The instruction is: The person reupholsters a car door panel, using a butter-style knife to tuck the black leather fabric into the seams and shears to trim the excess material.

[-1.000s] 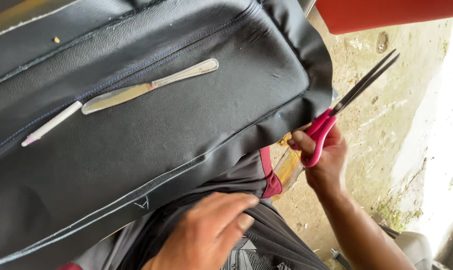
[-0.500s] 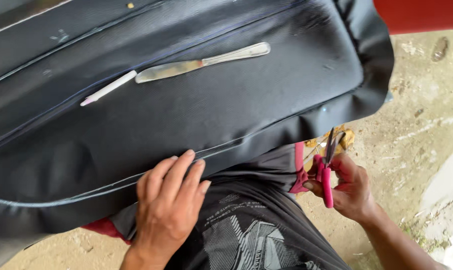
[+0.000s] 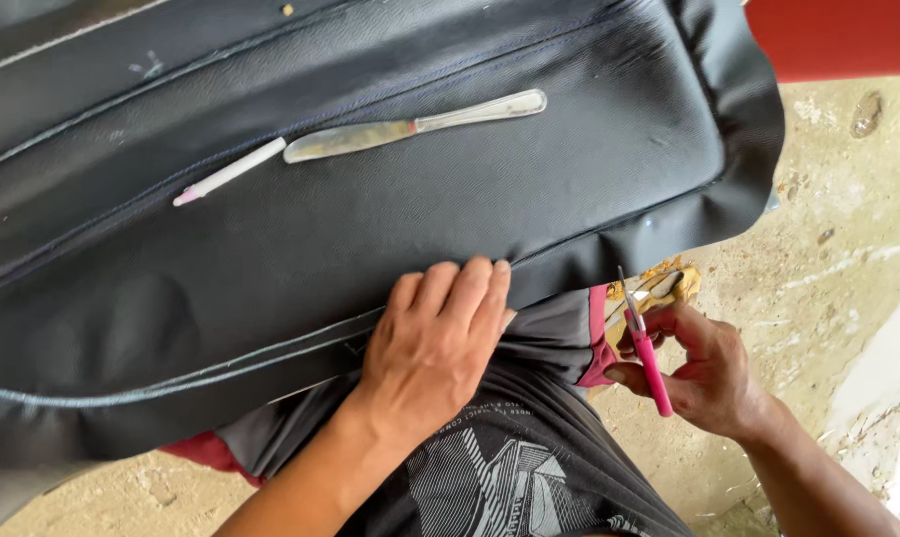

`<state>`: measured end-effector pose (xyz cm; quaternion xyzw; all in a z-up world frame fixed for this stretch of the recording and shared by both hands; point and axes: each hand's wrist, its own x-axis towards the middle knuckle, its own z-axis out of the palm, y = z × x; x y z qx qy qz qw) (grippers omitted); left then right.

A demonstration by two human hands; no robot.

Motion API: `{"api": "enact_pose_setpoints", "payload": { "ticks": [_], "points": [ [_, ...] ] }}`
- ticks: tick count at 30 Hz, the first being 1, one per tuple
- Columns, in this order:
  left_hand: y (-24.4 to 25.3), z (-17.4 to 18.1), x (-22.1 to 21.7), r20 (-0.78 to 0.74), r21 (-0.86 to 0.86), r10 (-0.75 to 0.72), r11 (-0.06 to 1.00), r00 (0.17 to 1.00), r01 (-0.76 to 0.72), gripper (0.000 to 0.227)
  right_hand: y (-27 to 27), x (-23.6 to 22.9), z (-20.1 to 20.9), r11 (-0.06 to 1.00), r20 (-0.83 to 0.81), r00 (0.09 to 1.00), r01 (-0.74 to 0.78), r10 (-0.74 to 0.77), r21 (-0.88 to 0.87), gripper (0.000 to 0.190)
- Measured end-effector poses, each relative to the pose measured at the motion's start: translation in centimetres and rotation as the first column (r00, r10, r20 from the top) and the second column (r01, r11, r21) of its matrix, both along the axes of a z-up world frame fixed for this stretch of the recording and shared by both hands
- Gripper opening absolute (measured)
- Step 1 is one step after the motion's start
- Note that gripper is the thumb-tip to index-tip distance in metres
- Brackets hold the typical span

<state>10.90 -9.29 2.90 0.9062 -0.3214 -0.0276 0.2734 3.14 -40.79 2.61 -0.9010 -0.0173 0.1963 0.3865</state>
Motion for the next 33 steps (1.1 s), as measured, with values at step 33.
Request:
{"api": "enact_pose_setpoints", "payload": {
  "ticks": [33],
  "points": [
    [-0.2,0.4,0.7,-0.035,-0.069,0.019,0.997,0.999,-0.021,0.035,10.0,1.1,-1.9,0.615,0.051,0.646,0.697,-0.762,0.367,0.037]
  ]
}}
